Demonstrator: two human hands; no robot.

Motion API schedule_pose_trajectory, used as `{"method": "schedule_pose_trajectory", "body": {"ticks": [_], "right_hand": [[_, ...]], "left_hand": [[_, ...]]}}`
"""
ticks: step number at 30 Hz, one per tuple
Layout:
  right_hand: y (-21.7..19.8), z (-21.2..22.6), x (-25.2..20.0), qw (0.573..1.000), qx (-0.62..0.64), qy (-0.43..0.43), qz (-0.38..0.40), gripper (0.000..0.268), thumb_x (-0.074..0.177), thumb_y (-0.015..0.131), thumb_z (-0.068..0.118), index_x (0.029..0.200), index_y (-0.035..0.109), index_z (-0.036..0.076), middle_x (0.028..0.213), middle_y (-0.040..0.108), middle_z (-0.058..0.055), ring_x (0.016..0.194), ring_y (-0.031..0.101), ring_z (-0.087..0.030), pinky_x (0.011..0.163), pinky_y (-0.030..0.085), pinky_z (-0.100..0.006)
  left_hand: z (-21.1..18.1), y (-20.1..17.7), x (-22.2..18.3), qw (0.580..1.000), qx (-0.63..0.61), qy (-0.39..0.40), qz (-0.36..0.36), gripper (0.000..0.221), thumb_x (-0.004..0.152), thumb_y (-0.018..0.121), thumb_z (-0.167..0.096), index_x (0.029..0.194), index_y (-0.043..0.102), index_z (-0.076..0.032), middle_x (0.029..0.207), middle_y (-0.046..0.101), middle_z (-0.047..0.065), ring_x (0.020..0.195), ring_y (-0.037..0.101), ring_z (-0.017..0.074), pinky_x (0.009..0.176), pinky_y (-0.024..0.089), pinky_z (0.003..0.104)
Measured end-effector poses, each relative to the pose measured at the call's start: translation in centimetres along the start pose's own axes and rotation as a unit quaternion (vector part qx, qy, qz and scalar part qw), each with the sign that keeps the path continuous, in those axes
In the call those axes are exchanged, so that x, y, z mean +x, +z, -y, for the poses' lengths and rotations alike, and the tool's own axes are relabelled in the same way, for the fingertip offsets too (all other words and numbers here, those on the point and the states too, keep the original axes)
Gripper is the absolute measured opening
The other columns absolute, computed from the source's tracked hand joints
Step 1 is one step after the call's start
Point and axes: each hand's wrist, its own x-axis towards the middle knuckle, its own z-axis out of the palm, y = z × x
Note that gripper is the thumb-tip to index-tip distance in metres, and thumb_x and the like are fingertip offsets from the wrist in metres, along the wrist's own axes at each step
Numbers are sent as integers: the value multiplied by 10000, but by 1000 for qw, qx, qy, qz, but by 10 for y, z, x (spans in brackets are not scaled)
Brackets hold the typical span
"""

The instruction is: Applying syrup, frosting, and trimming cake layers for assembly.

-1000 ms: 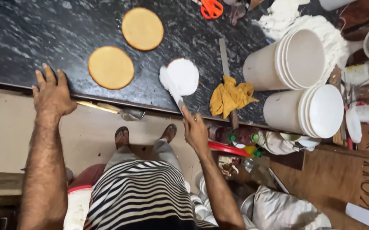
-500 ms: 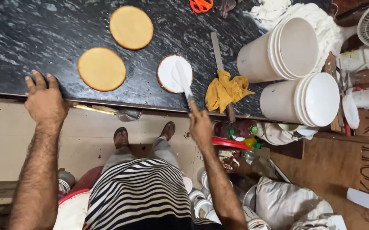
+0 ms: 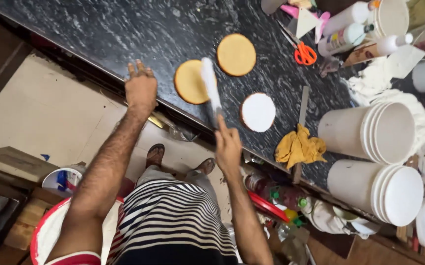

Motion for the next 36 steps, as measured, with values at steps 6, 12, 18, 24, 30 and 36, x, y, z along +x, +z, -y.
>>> {"method": "schedule_pose_trajectory", "body": {"ticks": [6,12,18,24,30,36], "right_hand": [[25,-8,30,962,-263,65,19,448,1023,588,229,1465,576,298,952,513,-188,743,616,-383,634,523,-504],[43,8,12,987,-147,9,70,506,1032,596,210,1526,493,230,931,553,-182,751,614,-347,648,529,-486],[40,-13,-12,990,-79,-86,84,506,1002,641,240,1495,553,311,888,558,-126,764,632,-288,716,578,-441],[15,-34,17,956,-283,68,40,476,1022,617,212,1482,537,302,984,529,-189,665,629,-328,553,528,-475],[27,-33,-13,979,-185,33,78,561,1011,571,169,1547,480,308,971,576,-101,701,635,-227,567,560,-384],[11,1,-41,961,-188,89,182,434,1043,556,260,1477,558,263,867,513,-84,625,546,-204,479,510,-364]], "left_hand": [[1,-29,-1,996,-62,-8,64,959,630,931,-209,1473,502,-46,1597,348,220,1458,333,424,1052,474,532],[-3,20,5,1000,-12,5,-17,721,786,888,-172,1434,592,-61,1620,418,207,1463,401,424,1018,525,531],[1,-14,1,998,-30,6,52,966,657,945,-223,1502,506,-64,1614,354,224,1461,351,431,1025,507,514],[-4,-17,3,997,-22,5,74,989,649,959,-227,1508,493,-72,1632,334,208,1474,327,421,1037,492,529],[-1,-17,-2,998,-28,1,59,993,642,967,-247,1505,511,-64,1626,349,210,1477,336,422,1060,487,519],[3,-3,0,998,-42,-5,50,978,647,959,-207,1504,512,-63,1624,348,214,1475,337,417,1059,482,517]]}}
